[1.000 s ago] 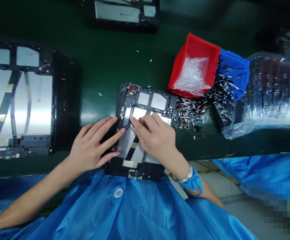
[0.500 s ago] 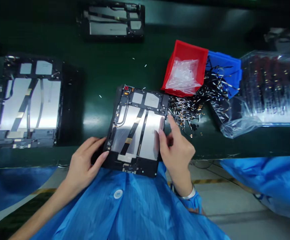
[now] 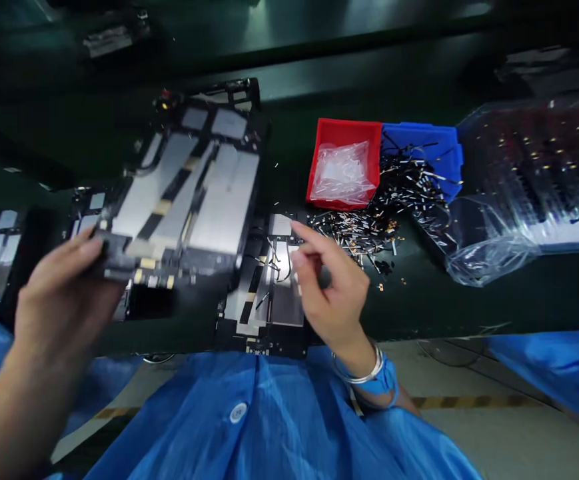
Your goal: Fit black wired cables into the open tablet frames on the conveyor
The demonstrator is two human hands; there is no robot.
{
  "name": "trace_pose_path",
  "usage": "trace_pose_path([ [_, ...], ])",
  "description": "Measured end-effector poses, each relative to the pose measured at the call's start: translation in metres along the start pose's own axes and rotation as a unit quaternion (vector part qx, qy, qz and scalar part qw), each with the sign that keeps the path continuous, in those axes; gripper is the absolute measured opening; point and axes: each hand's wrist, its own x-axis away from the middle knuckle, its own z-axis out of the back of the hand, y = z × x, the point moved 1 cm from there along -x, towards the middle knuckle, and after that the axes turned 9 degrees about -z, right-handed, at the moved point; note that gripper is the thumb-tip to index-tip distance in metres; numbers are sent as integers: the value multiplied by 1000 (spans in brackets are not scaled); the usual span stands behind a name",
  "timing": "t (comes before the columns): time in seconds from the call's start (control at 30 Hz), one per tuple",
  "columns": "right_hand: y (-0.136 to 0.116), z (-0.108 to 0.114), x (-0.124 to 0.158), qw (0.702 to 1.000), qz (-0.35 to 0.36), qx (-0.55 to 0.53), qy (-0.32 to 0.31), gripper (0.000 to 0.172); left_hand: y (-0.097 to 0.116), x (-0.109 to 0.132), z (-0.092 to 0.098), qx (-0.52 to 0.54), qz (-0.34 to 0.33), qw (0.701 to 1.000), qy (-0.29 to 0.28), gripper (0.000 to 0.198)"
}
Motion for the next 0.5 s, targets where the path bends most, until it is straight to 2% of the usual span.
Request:
trace_pose_path([
  [0.03, 5, 2, -6, 999, -6, 15, 29, 22, 4, -25, -11, 32, -10, 999, -1, 18],
  [0.1, 15, 6, -14, 997, -5, 64, 36, 14, 6, -78, -40, 78, -9, 997, 11, 18],
  [0.2, 26, 3, -16, 984, 16, 171, -44, 11, -8, -153, -93, 111, 30, 993, 29, 23],
  [0.27, 28, -4, -13, 964, 31, 249, -84, 10, -25, -192, -129, 126, 73, 989, 27, 23],
  [0.33, 27, -12, -11, 940, 36, 326, -96, 9, -43, -221, -161, 133, 109, 985, 20, 21],
  [0.4, 25, -20, -11, 915, 29, 389, -103, 10, -57, -240, -188, 129, 130, 983, 19, 21],
  [0.5, 20, -27, -15, 889, -5, 440, -126, 9, -64, -254, -211, 127, 117, 985, 18, 16],
])
